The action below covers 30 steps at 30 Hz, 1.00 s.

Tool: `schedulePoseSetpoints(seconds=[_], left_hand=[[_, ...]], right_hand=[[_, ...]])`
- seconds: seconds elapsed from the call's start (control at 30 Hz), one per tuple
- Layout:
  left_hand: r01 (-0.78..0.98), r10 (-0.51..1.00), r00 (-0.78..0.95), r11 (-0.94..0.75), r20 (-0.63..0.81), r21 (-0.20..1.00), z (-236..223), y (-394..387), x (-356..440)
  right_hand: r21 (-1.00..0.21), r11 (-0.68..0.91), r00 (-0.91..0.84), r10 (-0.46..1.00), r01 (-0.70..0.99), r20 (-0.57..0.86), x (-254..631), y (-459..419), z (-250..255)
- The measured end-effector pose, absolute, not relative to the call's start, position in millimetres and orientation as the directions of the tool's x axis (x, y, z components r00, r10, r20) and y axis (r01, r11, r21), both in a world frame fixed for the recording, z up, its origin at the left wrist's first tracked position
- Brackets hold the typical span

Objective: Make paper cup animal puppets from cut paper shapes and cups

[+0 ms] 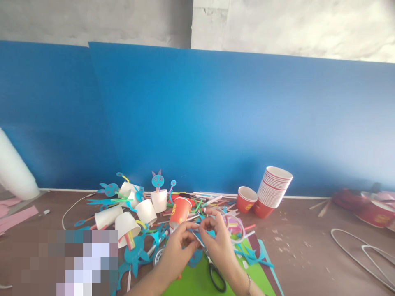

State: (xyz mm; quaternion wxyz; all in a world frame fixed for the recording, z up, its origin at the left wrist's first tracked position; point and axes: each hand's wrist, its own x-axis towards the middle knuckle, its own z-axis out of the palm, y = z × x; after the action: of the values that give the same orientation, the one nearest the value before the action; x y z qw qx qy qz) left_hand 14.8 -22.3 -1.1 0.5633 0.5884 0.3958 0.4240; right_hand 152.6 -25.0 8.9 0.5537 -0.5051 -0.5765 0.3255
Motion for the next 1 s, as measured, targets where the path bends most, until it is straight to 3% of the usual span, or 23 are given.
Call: schedulePoseSetpoints(seconds=[0.33, 0.63, 1.0], left_hand=[[0.146, 0.969, 0.240, -0.096, 0.059, 0.985, 3.4, -22.3, 15.0], [0.168, 0.968, 0.115, -0.238, 0.221, 0.956, -8.8, -9.6, 6.1], [0.268, 0.961, 0.136, -0.269, 0.240, 0.925, -5.0, -15.4, 5.5]], right_hand=[[-0.943, 0.272, 0.061, 0.956, 0.193, 0.288, 149.1, -28.3, 2.0], [-0.973, 0.196, 0.029, 0.979, 0.119, 0.201, 149.0, -23.8, -2.7], [-0.967, 0.179, 0.028, 0.982, 0.184, 0.187, 151.2, -22.4, -5.8]])
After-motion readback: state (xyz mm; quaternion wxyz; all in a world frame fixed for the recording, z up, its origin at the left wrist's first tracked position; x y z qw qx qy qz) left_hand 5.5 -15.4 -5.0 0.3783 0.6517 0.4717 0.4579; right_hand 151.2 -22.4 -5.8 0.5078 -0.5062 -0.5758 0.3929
